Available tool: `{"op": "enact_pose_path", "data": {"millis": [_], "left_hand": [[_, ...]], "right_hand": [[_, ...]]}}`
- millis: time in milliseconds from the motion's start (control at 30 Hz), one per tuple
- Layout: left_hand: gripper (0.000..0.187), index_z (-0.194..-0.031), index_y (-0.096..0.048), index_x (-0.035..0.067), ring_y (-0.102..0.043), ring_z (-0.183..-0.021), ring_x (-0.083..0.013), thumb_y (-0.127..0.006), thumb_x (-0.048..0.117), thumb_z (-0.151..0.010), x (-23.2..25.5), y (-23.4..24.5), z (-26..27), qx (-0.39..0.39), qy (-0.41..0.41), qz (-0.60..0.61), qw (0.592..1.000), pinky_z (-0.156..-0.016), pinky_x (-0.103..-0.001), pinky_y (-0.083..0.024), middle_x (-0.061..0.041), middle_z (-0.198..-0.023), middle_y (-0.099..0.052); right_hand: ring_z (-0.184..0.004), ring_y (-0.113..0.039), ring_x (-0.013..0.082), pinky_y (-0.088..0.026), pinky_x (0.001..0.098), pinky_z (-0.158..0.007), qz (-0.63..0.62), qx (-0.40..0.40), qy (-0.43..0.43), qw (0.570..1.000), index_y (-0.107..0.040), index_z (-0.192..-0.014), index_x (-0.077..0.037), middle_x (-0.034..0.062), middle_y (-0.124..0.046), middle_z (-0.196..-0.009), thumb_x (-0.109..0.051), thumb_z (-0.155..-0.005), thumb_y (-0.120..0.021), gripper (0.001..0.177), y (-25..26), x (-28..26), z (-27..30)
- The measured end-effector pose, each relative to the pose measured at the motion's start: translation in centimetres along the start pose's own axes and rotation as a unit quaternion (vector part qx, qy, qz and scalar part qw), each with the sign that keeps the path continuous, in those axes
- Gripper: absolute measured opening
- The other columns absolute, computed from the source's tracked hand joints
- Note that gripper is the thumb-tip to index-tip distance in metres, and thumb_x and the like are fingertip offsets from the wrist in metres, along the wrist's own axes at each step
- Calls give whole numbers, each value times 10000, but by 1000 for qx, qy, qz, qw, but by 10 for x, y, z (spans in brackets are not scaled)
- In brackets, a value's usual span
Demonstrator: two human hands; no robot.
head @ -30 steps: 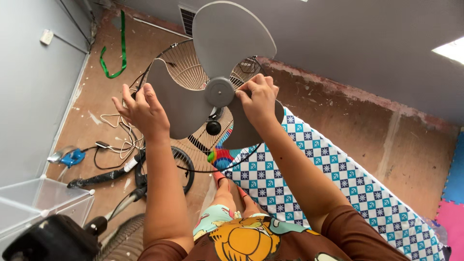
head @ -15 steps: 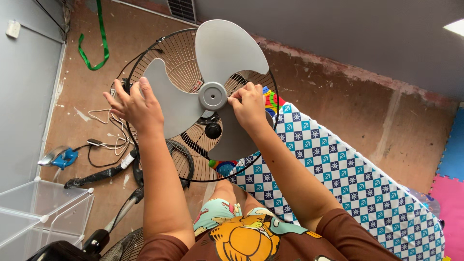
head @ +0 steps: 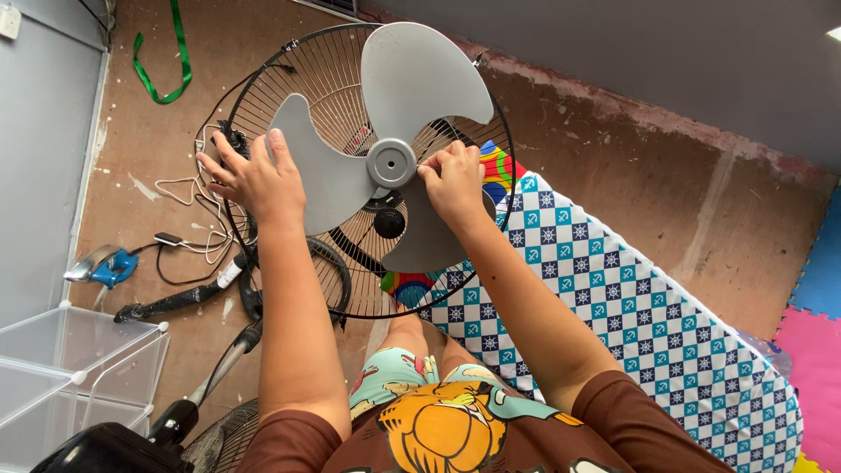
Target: The person disassembles a standing electric fan by removing the front grille, fan blades, and rear grille, then reassembles the components in reverse order. The person handles the fan parts by hand without using tools.
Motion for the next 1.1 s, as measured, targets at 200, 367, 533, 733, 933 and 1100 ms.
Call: {"op": "enact_pose_path", "data": {"millis": [200,367,533,733,933,1100], "left_hand": [[582,-1277,-733,151,54,-1523,-476,-351,551,-1096,0,-3,3,13,-9,-4,1000,-1185,-723,-22,-187,-1687,-124],[578,-1288,-735,153,60,-1530,-477,-368,561,-1110,-3,-8,1,31,-17,-10,999,-1190,-736,-19,-186,-1696,-130],[564,-1327,-708,160,40,-1519,-480,-390,568,-1101,-9,-9,1,51,-3,0,999,-1168,-756,-21,-222,-1671,-155],[556,-1393,-667,158,36,-1507,-490,-413,553,-1095,4,-5,13,75,-25,10,997,-1163,-754,-34,-258,-1653,-165],[546,-1432,-638,151,48,-1524,-480,-410,521,-1101,21,-4,27,64,-34,24,997,-1182,-739,-36,-254,-1660,-154],[554,-1444,-636,132,46,-1517,-492,-421,518,-1109,39,5,42,80,-65,19,994,-1182,-748,-30,-266,-1659,-152]], "right_hand": [[-1117,-492,293,-382,467,-930,19,13,37,999,-767,-846,-114,33,-604,-1049,-213,-832,-771,100,0,-2,2],[-1118,-499,289,-390,466,-920,41,20,59,997,-768,-854,-123,38,-601,-1055,-190,-826,-764,73,-1,-4,3],[-1149,-502,290,-394,465,-937,30,42,85,995,-759,-939,-119,31,-622,-1098,-213,-836,-781,141,5,-8,8],[-1240,-480,306,-390,471,-1011,26,34,94,995,-670,-1251,-116,80,-602,-1276,-261,-849,-796,446,18,-16,17],[-1309,-446,330,-362,486,-1095,22,37,102,994,-604,-1355,-110,121,-543,-1398,-272,-861,-799,555,37,-28,23],[-1335,-441,332,-354,486,-1118,8,46,124,991,-597,-1369,-104,131,-528,-1414,-275,-875,-802,562,55,-39,32]]}}
Point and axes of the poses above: each hand's wrist, its own z-axis away from the middle knuckle, its own y-axis out of the back of the hand, x = y × z, the point moved 8 cm from there along -z, towards the middle knuckle
